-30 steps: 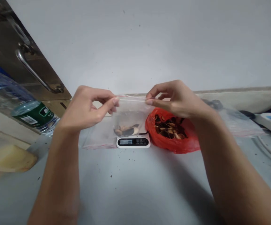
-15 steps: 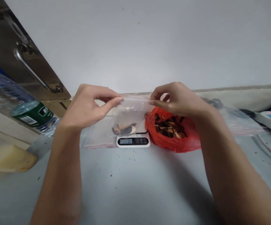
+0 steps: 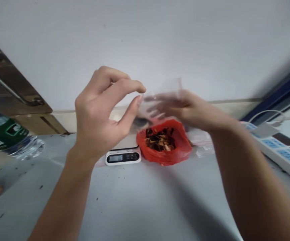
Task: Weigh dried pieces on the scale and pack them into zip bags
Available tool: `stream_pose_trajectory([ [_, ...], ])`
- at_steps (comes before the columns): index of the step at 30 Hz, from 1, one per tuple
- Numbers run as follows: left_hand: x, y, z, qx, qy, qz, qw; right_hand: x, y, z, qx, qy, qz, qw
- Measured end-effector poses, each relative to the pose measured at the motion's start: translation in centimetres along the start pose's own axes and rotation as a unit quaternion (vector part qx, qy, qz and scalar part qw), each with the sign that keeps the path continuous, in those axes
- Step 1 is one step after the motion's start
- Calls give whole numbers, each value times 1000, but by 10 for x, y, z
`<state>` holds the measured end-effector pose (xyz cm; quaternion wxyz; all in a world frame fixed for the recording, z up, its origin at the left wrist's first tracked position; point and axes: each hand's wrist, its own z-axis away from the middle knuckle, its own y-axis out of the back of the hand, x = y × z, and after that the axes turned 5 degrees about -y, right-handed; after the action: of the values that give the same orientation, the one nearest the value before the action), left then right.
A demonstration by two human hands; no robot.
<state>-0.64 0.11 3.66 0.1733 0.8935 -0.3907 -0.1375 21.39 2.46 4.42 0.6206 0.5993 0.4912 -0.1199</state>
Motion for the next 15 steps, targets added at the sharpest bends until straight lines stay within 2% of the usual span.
stream_pose_trajectory([
  [2, 3, -7, 1, -36, -13, 41, 998, 7, 24, 15, 142, -11, 15, 990],
  [4, 5, -16, 4, -131, -9, 89, 987, 18, 44, 30, 284, -19, 93, 954],
  [5, 6, -21, 7, -182, -1, 108, 977, 26, 51, 37, 333, -21, 148, 931],
  [6, 8, -26, 9, -228, 8, 125, 966, 36, 56, 44, 356, -23, 207, 911],
  [8, 13, -37, 13, -301, 35, 148, 941, 62, 60, 58, 332, -28, 311, 890],
  [10, 20, -46, 15, -352, 53, 165, 920, 90, 56, 71, 212, -44, 361, 907],
  [12, 27, -52, 15, -384, 54, 178, 904, 112, 48, 82, 98, -61, 342, 933],
  [15, 32, -57, 14, -403, 56, 190, 894, 121, 41, 89, 58, -83, 300, 948],
])
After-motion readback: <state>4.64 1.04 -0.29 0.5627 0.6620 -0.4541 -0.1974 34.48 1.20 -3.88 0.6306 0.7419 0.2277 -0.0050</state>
